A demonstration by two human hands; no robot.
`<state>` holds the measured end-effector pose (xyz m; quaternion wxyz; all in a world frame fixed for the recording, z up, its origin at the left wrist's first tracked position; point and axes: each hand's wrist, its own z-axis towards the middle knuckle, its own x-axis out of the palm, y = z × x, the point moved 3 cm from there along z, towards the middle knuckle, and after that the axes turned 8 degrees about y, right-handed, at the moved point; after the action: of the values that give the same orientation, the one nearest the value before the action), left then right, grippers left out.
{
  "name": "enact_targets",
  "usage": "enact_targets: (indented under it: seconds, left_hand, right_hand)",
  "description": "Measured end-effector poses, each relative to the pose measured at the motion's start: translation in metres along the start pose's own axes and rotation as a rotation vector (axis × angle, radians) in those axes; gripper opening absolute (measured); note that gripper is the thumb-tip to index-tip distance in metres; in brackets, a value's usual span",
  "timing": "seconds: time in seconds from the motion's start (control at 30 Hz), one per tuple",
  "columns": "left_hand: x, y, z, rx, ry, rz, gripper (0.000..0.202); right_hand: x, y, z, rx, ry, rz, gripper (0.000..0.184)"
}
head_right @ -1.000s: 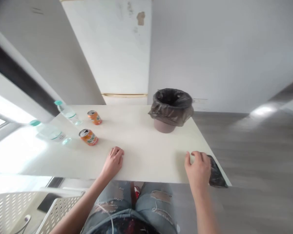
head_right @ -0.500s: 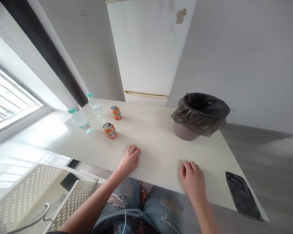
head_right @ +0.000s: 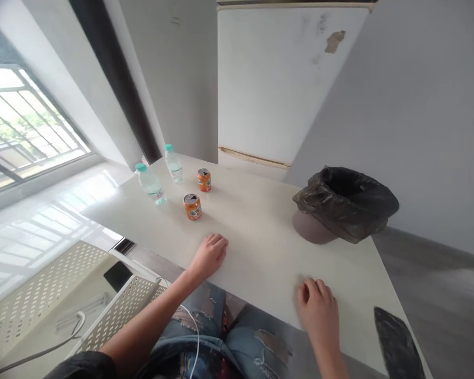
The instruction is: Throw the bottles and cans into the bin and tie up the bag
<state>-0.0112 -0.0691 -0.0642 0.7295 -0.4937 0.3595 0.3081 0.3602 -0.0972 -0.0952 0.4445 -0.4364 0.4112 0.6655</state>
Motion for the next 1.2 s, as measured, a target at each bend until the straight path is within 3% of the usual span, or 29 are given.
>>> enact_targets:
  seconds: [0.13,0.23,0.3,0.37,0.43,0.5,0.57,0.7,0.87,0.93,1.03,1.13,1.2]
  left_hand:
    - [-0.04,0.044,-0.021,-0.148,-0.173,-0.04,0.018]
    - [-0.061,0.08,-0.031,-0.299,-0.296,-0.052,0.007]
    - [-0.067,0.099,-0.027,-0.445,-0.373,-0.084,0.028]
    - [-0.068,0.112,-0.015,-0.562,-0.424,-0.126,0.059]
    - [-0.068,0.119,0.002,-0.614,-0.429,-0.168,0.074]
    - [-0.07,0.124,0.019,-0.615,-0.41,-0.195,0.069]
    - [-0.074,0.129,0.03,-0.613,-0.393,-0.217,0.055]
    - [-0.081,0.138,0.039,-0.615,-0.404,-0.231,0.044]
    - [-0.091,0.139,0.034,-0.609,-0.474,-0.226,0.066]
    - [-0.102,0.141,0.023,-0.604,-0.548,-0.202,0.064]
    - [-0.128,0.155,-0.001,-0.614,-0.779,-0.084,0.053]
    - [-0.151,0.179,-0.015,-0.649,-0.932,0.015,0.077]
    - [-0.156,0.195,-0.013,-0.69,-0.884,-0.015,0.099]
  right_hand:
    - [-0.001,0.004,-0.002,-0.032,-0.017,0.038,0.025]
    - [-0.022,0.011,0.008,-0.063,-0.196,0.021,0.013]
    - [-0.051,0.012,0.025,-0.056,-0.405,-0.053,0.009]
    - [-0.084,0.009,0.053,-0.066,-0.575,-0.11,0.028]
    - [-0.114,0.002,0.087,-0.106,-0.667,-0.121,0.05]
    - [-0.132,-0.006,0.122,-0.159,-0.628,-0.101,0.07]
    - [-0.138,-0.014,0.15,-0.17,-0.513,-0.135,0.073]
    - [-0.132,-0.034,0.184,-0.104,-0.415,-0.199,0.048]
    - [-0.128,-0.053,0.212,-0.058,-0.359,-0.114,0.026]
    - [-0.13,-0.04,0.211,-0.098,-0.346,-0.087,0.026]
    - [-0.133,0.006,0.192,-0.186,-0.373,-0.09,0.026]
    - [-0.136,0.068,0.168,-0.317,-0.405,-0.043,0.022]
    - [-0.136,0.108,0.158,-0.388,-0.406,-0.011,0.018]
